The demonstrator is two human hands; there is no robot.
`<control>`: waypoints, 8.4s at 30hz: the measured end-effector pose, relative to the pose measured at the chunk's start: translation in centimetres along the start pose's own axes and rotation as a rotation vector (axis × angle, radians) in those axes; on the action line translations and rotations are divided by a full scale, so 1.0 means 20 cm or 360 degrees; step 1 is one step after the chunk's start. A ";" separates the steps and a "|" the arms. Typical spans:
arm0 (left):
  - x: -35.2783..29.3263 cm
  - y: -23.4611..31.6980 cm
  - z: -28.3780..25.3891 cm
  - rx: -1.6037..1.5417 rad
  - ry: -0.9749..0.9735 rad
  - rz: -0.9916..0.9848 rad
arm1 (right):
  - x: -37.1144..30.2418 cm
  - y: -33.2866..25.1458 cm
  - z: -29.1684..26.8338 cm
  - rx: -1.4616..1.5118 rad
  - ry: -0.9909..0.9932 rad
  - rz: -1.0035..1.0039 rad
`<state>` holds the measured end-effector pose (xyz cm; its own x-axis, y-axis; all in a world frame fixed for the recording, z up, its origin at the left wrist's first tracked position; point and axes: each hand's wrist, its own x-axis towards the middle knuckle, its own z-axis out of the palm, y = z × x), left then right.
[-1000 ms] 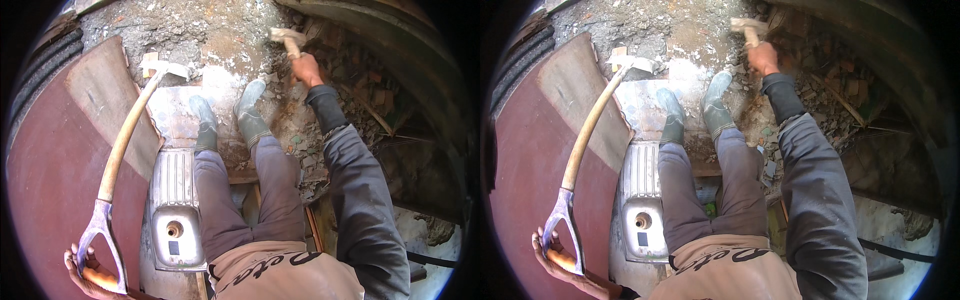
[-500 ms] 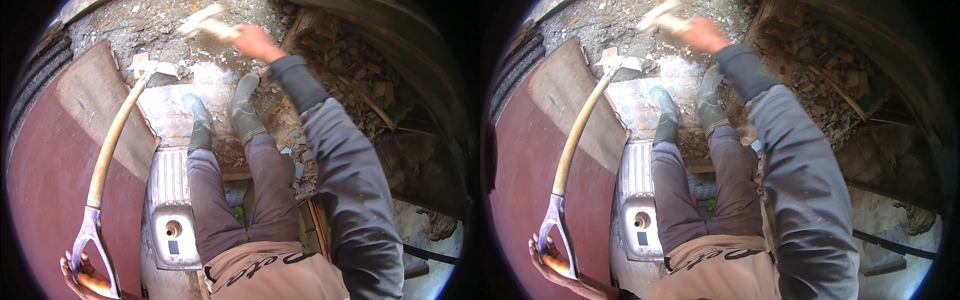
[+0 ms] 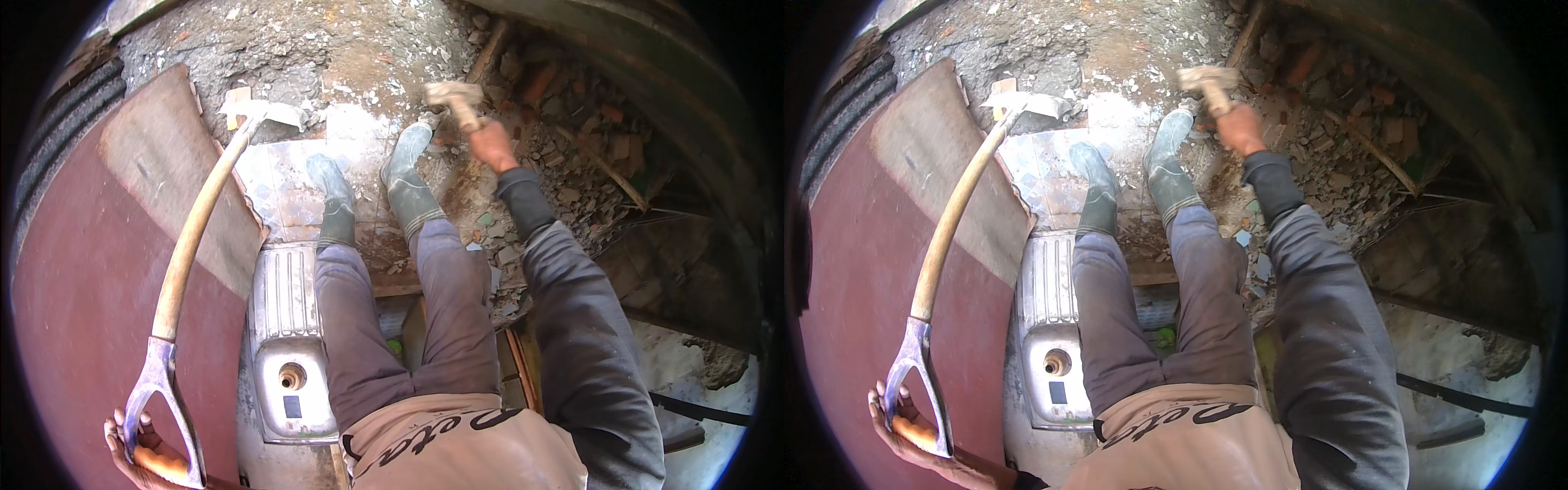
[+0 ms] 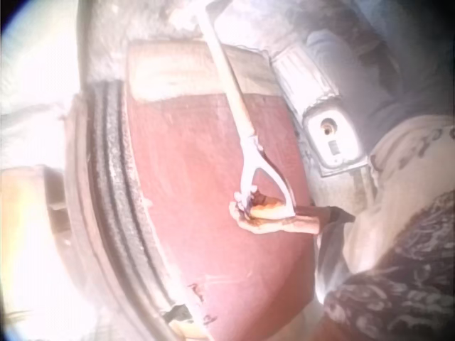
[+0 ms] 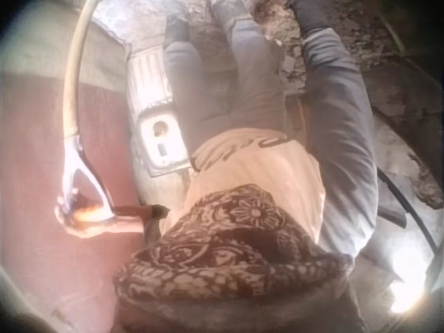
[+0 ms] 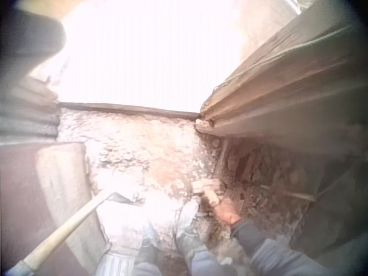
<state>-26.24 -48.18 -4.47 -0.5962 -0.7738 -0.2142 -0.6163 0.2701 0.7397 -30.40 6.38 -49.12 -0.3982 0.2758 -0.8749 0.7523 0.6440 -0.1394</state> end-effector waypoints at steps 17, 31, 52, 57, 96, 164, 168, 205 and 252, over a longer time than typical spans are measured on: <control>-0.01 0.14 0.19 0.0253 -0.0194 0.0259 | 0.16 -0.09 0.84 -0.0505 0.0051 -0.0873; -0.02 0.23 0.23 0.0413 -0.0295 0.0392 | 0.29 0.38 0.65 -0.0580 -0.0027 -0.0300; -0.04 0.31 0.41 0.0547 -0.0454 0.0622 | 0.79 0.84 0.75 0.0756 0.0582 0.0107; 0.00 0.34 0.34 0.0621 -0.0564 0.0670 | 0.61 0.97 0.76 0.1681 0.0749 0.0109; -0.87 0.56 1.08 0.0217 -0.1031 0.0851 | -1.51 0.86 0.62 0.1484 0.0609 -0.0264; -1.42 0.28 2.13 0.0484 -0.2511 0.1282 | -0.37 0.78 0.33 0.1673 0.0631 -0.0042; -1.43 0.28 2.16 0.0496 -0.2511 0.1351 | -0.44 0.68 -0.35 0.2583 0.1134 0.0263; -1.48 0.27 2.31 0.0379 -0.2665 0.1247 | 0.56 0.70 -0.29 0.1177 0.2079 -0.0276; -1.53 0.05 2.52 0.0103 -0.2630 0.1052 | 0.30 1.25 0.37 0.3502 -0.0240 0.0603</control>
<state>-34.59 4.59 -29.37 -0.5504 0.7767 -0.3063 -0.0759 0.3188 0.9448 -10.04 18.84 -61.26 -0.1883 0.0473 -0.9810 0.0315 -0.9980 -0.0542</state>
